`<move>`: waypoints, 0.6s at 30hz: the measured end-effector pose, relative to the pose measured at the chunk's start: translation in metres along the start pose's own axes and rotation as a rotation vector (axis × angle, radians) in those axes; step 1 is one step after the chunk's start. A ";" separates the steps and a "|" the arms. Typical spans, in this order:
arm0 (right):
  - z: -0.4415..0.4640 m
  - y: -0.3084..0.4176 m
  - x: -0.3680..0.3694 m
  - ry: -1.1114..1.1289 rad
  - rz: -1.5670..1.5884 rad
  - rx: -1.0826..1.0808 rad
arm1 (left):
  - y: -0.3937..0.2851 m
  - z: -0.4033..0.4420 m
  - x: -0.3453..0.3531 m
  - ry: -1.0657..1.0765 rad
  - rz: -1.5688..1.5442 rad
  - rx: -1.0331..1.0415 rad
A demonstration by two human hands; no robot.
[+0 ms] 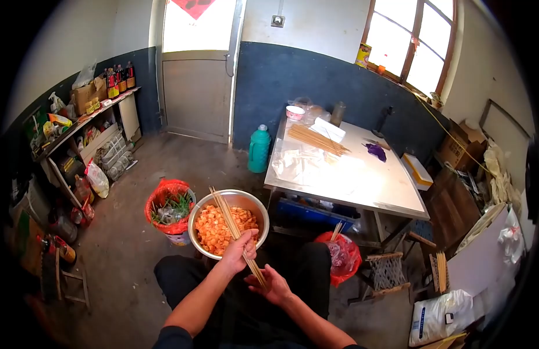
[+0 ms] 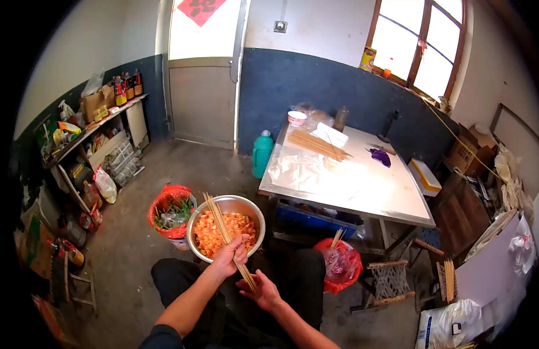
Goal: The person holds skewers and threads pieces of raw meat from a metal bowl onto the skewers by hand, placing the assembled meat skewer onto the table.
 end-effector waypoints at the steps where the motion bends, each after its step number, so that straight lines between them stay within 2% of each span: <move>1: 0.002 -0.004 -0.002 -0.008 -0.137 0.025 | 0.001 0.000 -0.002 -0.002 0.003 -0.004; 3: -0.003 -0.001 0.004 -0.072 -0.369 0.045 | 0.000 0.000 -0.003 0.021 0.006 -0.011; 5: 0.005 -0.002 0.002 -0.071 -0.514 -0.023 | 0.000 -0.003 -0.001 0.017 0.020 -0.029; 7: 0.015 -0.003 0.000 0.023 -0.569 -0.087 | -0.002 -0.003 0.000 -0.006 0.061 -0.041; 11: 0.016 0.008 -0.006 -0.049 -0.550 -0.120 | -0.011 -0.002 -0.007 -0.083 0.101 -0.015; 13: 0.013 0.026 -0.016 -0.187 -0.640 -0.236 | -0.018 0.001 -0.008 -0.073 0.097 -0.004; 15: 0.014 0.025 -0.023 -0.178 -0.578 -0.172 | -0.025 0.002 -0.017 -0.159 0.106 0.028; 18: 0.011 0.041 -0.016 -0.168 -0.594 -0.237 | -0.029 0.006 -0.022 -0.157 0.112 0.033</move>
Point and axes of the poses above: each hand's wrist, its own z-axis towards the middle knuckle, its own x-axis out of the palm, y = z × x, the point moved 9 cm from there along z, towards the middle knuckle, and after that the axes turned 8 degrees about -z, right-handed, at the moved point
